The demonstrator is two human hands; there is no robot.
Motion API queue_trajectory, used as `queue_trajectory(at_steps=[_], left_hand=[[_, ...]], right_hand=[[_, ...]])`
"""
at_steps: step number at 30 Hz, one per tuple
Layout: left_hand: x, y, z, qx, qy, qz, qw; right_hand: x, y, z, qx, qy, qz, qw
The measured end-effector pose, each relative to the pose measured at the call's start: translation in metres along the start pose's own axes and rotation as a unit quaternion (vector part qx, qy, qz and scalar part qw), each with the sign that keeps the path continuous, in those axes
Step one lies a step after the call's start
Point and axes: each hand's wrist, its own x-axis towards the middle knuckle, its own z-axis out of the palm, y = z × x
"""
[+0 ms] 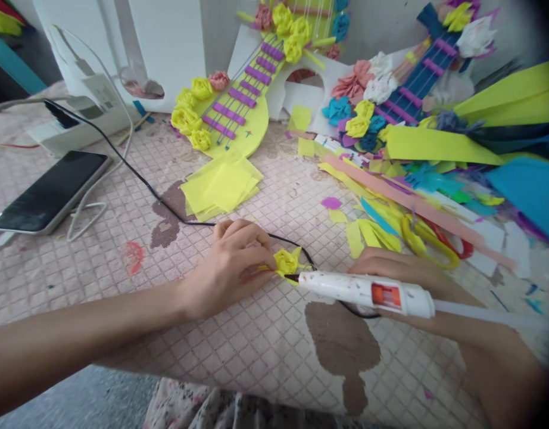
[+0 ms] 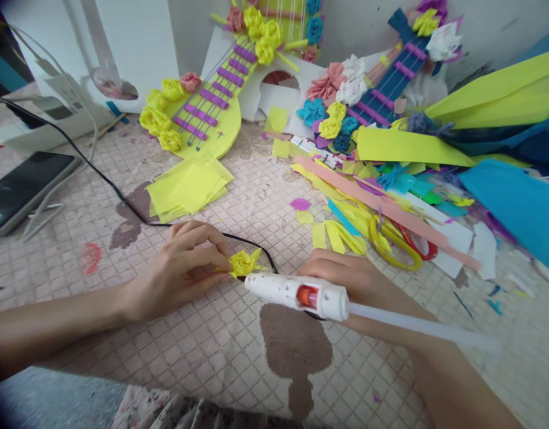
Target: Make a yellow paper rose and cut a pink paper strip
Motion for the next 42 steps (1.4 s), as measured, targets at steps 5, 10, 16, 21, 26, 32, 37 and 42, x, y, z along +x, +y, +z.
queue_trajectory(at_steps=[5, 10, 16, 21, 26, 32, 37, 42], left_hand=[[0.003, 0.001, 0.002, 0.003, -0.003, 0.002, 1.0], [0.006, 0.0, 0.004, 0.009, -0.004, 0.006, 1.0], [0.008, 0.0, 0.006, 0.002, -0.003, -0.025, 1.0], [0.008, 0.0, 0.01, 0.004, 0.007, -0.045, 0.999], [0.009, 0.0, 0.012, 0.003, 0.004, -0.046, 0.999], [0.009, -0.001, 0.015, 0.003, 0.004, -0.043, 0.999], [0.009, 0.001, 0.014, -0.004, 0.008, -0.051, 0.999], [0.008, 0.002, 0.012, -0.006, 0.026, -0.041, 0.999]], right_hand=[[-0.001, 0.004, -0.003, 0.012, 0.021, -0.002, 1.0], [-0.003, 0.006, -0.007, -0.005, 0.049, 0.034, 0.998], [0.0, 0.005, -0.009, -0.029, 0.093, 0.022, 0.995], [0.001, 0.004, -0.009, -0.039, 0.103, 0.015, 0.994], [0.001, 0.006, -0.01, -0.034, 0.095, 0.024, 0.995], [0.0, 0.01, -0.008, -0.026, 0.103, 0.027, 0.994], [-0.004, 0.017, -0.003, -0.066, 0.168, 0.039, 0.983], [0.006, 0.022, 0.002, -0.126, 0.258, 0.117, 0.951]])
